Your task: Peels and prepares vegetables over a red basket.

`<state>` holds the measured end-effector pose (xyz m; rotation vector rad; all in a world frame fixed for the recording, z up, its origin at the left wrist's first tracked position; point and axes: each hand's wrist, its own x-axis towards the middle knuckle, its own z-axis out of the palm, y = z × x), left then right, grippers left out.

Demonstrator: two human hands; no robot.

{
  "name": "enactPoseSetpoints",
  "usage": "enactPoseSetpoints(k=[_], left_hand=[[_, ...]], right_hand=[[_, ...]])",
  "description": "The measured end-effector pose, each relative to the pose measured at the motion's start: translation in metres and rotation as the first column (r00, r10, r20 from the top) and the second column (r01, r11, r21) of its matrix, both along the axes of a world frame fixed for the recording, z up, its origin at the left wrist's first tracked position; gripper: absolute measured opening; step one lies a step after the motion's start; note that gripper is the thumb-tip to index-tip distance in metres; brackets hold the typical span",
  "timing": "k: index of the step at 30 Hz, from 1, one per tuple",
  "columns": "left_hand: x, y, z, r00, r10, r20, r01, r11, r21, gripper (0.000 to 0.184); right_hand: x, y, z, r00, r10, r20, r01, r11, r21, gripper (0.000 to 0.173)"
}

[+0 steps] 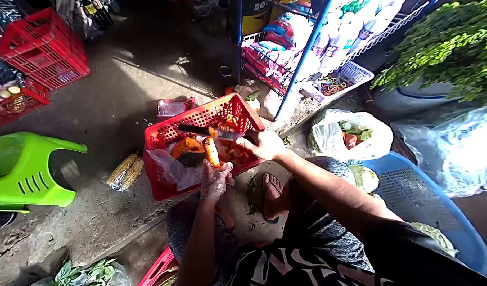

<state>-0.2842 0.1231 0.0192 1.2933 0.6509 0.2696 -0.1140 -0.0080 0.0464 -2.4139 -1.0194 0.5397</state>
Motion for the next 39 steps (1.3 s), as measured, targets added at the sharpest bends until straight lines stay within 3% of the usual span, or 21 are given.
enactPoseSetpoints(k=[2,5,6,9,15,17,19,22,24,26,29,31,33,35,39], left_hand=[[0.006,-0.004,-0.001,0.998,0.049,-0.038,-0.046,0.997,0.062,0.057],[0.002,-0.009,0.006,0.992,0.062,-0.111,-0.049,0.992,0.113,0.011],[0.000,-0.011,0.012,0.984,0.041,-0.171,-0.013,0.987,0.162,0.006],[-0.009,-0.010,0.022,0.964,-0.029,-0.264,0.103,0.957,0.272,0.013],[-0.011,-0.010,0.009,0.997,0.016,-0.072,-0.014,1.000,0.027,0.010],[-0.010,-0.010,0.005,0.998,0.040,-0.049,-0.040,0.999,0.001,0.010],[-0.009,-0.007,-0.002,0.999,-0.021,-0.050,0.023,0.999,0.026,0.037],[0.001,0.007,-0.011,0.984,-0.076,-0.158,0.094,0.990,0.108,0.026],[0.005,0.011,-0.014,0.969,-0.144,-0.202,0.161,0.985,0.068,0.035],[0.009,0.013,-0.016,0.976,-0.171,-0.131,0.172,0.985,-0.005,0.044],[0.013,0.013,-0.026,0.986,-0.165,-0.011,0.165,0.986,-0.025,0.031],[0.015,0.016,-0.029,0.989,-0.135,-0.056,0.134,0.991,-0.026,0.022],[0.016,0.020,-0.026,0.990,-0.043,-0.134,0.042,0.999,-0.014,0.024],[0.017,0.026,-0.021,0.978,0.066,-0.196,-0.072,0.997,-0.024,0.026],[0.024,0.044,-0.014,0.941,0.119,-0.317,-0.123,0.992,0.008,0.030]], right_hand=[[-0.017,-0.003,0.001,0.992,0.110,0.066,-0.111,0.993,0.026,0.078],[-0.039,-0.002,-0.010,0.965,0.206,0.163,-0.216,0.976,0.043,0.086],[-0.044,-0.002,-0.015,0.956,0.225,0.187,-0.239,0.969,0.056,0.088],[-0.051,-0.002,-0.028,0.931,0.246,0.271,-0.288,0.949,0.126,0.087],[-0.042,0.001,-0.051,0.866,0.158,0.474,-0.327,0.897,0.297,0.084],[-0.037,0.004,-0.051,0.899,0.148,0.412,-0.275,0.923,0.268,0.080],[-0.023,0.008,-0.041,0.971,0.131,0.200,-0.156,0.982,0.110,0.077],[-0.004,0.020,-0.037,0.994,0.082,0.067,-0.074,0.991,-0.115,0.075],[-0.001,0.025,-0.041,0.998,0.061,0.024,-0.055,0.975,-0.216,0.072],[-0.001,0.030,-0.043,0.998,0.068,-0.007,-0.068,0.968,-0.242,0.072],[-0.007,0.035,-0.035,0.991,0.128,-0.025,-0.130,0.955,-0.266,0.070],[-0.006,0.037,-0.036,0.988,0.155,-0.024,-0.154,0.929,-0.335,0.065],[0.006,0.034,-0.040,0.993,0.110,-0.047,-0.119,0.939,-0.323,0.059],[0.021,0.023,-0.036,0.994,0.050,-0.100,-0.074,0.966,-0.247,0.066],[0.045,-0.007,-0.018,0.979,-0.047,-0.196,0.061,0.996,0.064,0.068]])
